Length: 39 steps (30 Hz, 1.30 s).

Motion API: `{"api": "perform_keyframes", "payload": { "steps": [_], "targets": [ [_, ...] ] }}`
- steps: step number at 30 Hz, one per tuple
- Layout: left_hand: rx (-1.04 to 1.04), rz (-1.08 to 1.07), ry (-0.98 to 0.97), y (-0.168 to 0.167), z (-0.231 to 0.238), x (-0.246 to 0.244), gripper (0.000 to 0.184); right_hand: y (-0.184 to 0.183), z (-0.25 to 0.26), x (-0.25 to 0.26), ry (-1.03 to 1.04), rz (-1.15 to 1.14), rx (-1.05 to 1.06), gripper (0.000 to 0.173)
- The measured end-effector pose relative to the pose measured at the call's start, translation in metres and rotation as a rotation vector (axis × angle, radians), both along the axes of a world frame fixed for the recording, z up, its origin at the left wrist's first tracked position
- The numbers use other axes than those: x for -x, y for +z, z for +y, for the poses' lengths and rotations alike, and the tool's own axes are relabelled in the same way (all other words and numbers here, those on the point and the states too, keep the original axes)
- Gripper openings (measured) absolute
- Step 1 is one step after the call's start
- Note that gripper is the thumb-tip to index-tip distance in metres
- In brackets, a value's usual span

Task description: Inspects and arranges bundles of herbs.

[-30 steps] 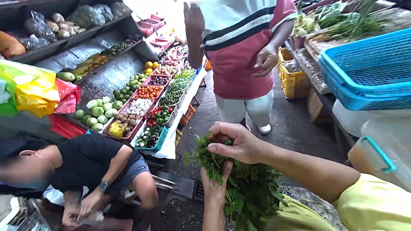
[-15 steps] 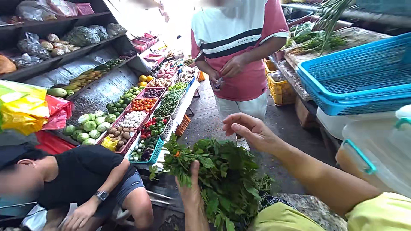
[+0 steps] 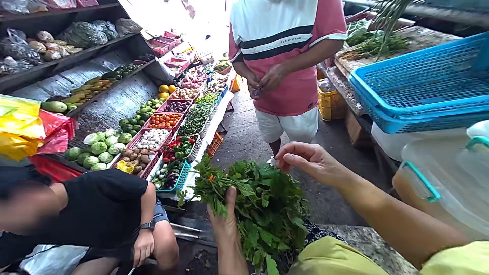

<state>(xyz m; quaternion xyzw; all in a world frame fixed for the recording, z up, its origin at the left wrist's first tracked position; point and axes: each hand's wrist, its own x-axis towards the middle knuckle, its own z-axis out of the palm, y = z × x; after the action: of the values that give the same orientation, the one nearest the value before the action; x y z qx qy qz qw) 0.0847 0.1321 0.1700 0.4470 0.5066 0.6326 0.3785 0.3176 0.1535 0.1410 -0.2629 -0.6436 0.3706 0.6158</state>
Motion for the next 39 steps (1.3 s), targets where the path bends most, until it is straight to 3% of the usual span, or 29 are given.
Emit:
{"api": "perform_keyframes", "payload": {
  "steps": [9,13,20,24,29,39],
  "targets": [
    [-0.051,-0.083,-0.179,-0.020,-0.004,-0.002,0.061,0.003,0.000,0.021,0.094,0.014,-0.016,0.019],
    [0.001,-0.108,-0.189,-0.023,-0.010,-0.006,0.055,0.003,0.001,0.032,0.126,-0.010,-0.038,0.019],
    [-0.061,-0.161,-0.259,-0.036,-0.011,-0.011,0.044,0.013,0.001,0.047,0.026,-0.113,-0.110,0.040],
    [-0.106,-0.186,-0.321,-0.040,-0.011,-0.013,0.037,0.016,0.003,0.058,-0.026,-0.173,-0.148,0.037],
    [-0.088,-0.147,-0.303,-0.047,-0.012,-0.012,0.035,0.016,0.004,0.066,-0.036,-0.227,-0.138,0.031],
    [-0.037,-0.140,-0.293,-0.050,-0.013,-0.009,0.035,0.016,0.002,0.067,-0.042,-0.336,-0.136,0.036]
  ]
}}
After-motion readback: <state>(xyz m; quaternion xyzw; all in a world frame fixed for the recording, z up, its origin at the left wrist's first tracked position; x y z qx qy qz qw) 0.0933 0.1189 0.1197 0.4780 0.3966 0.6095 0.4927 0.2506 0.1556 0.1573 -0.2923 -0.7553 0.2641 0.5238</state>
